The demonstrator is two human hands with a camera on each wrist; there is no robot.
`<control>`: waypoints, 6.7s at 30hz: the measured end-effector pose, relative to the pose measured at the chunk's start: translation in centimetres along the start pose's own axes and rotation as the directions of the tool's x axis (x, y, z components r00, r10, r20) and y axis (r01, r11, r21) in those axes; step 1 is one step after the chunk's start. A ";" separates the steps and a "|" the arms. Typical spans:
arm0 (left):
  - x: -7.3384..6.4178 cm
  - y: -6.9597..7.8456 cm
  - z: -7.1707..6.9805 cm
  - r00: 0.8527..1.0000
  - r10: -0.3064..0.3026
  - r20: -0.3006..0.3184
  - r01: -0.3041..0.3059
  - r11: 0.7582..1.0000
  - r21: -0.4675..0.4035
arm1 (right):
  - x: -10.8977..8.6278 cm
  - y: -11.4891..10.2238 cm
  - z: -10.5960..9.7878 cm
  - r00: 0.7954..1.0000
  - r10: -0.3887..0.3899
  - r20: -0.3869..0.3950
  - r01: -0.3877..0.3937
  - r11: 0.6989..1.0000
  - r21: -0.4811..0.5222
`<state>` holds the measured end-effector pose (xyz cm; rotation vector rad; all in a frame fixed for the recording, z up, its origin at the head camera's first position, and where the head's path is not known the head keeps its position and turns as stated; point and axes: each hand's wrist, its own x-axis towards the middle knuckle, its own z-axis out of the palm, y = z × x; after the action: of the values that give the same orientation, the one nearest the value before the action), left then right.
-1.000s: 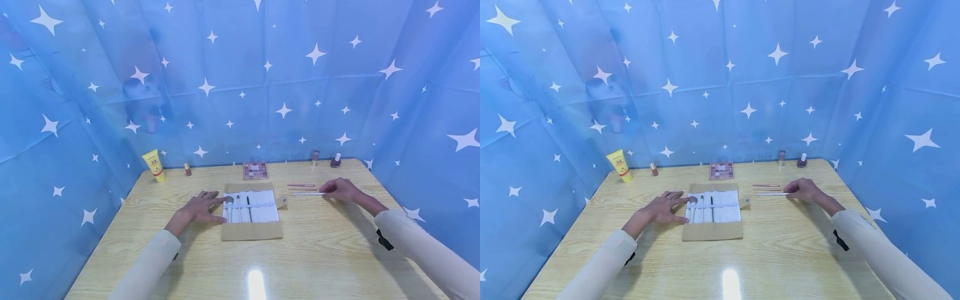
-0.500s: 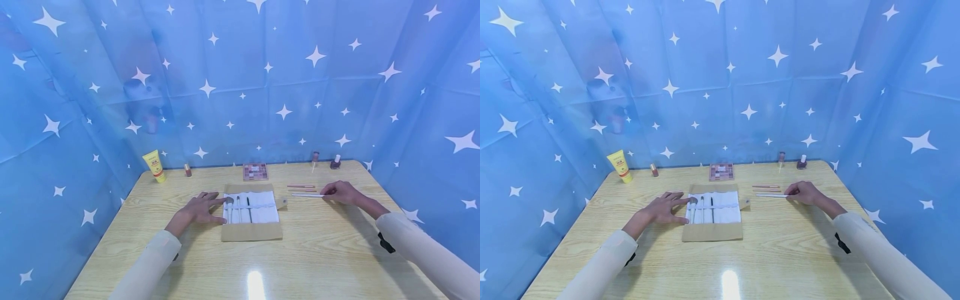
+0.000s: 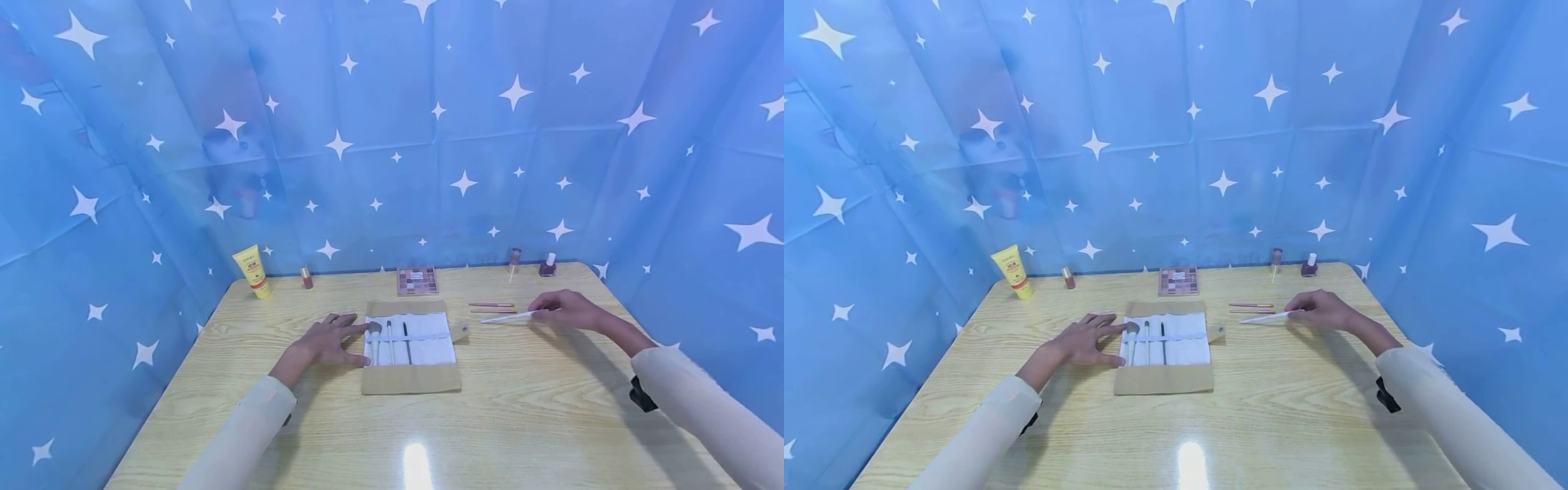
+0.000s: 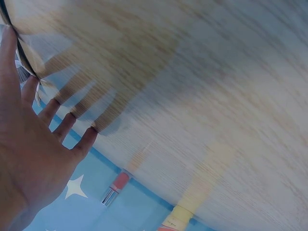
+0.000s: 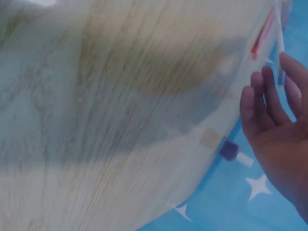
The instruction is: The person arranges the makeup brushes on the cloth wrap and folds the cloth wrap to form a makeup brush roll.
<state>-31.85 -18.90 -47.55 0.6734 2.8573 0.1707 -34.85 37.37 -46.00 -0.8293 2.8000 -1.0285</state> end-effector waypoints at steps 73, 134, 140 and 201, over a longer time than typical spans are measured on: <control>0.0 0.0 -0.2 1.000 0.007 0.005 -0.007 1.000 -0.014 | 14.3 -13.4 5.7 0.998 0.051 0.037 -0.063 0.888 0.456; 0.2 -0.1 -0.2 1.000 -0.010 0.012 0.010 1.000 -0.014 | 14.2 -11.7 13.2 0.961 0.157 0.229 -0.242 0.879 0.411; 0.1 -0.1 -0.1 1.000 -0.012 0.012 0.012 1.000 -0.023 | 13.6 -11.5 13.3 0.962 0.120 0.246 -0.209 0.902 0.378; -0.1 0.1 0.2 1.000 -0.007 0.010 0.007 1.000 -0.018 | 11.2 -9.7 10.9 0.948 -0.015 0.319 -0.076 0.960 0.270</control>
<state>-31.74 -18.84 -47.72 0.6593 2.8449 0.1919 -37.47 19.22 -47.07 -0.8276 2.3261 -1.1349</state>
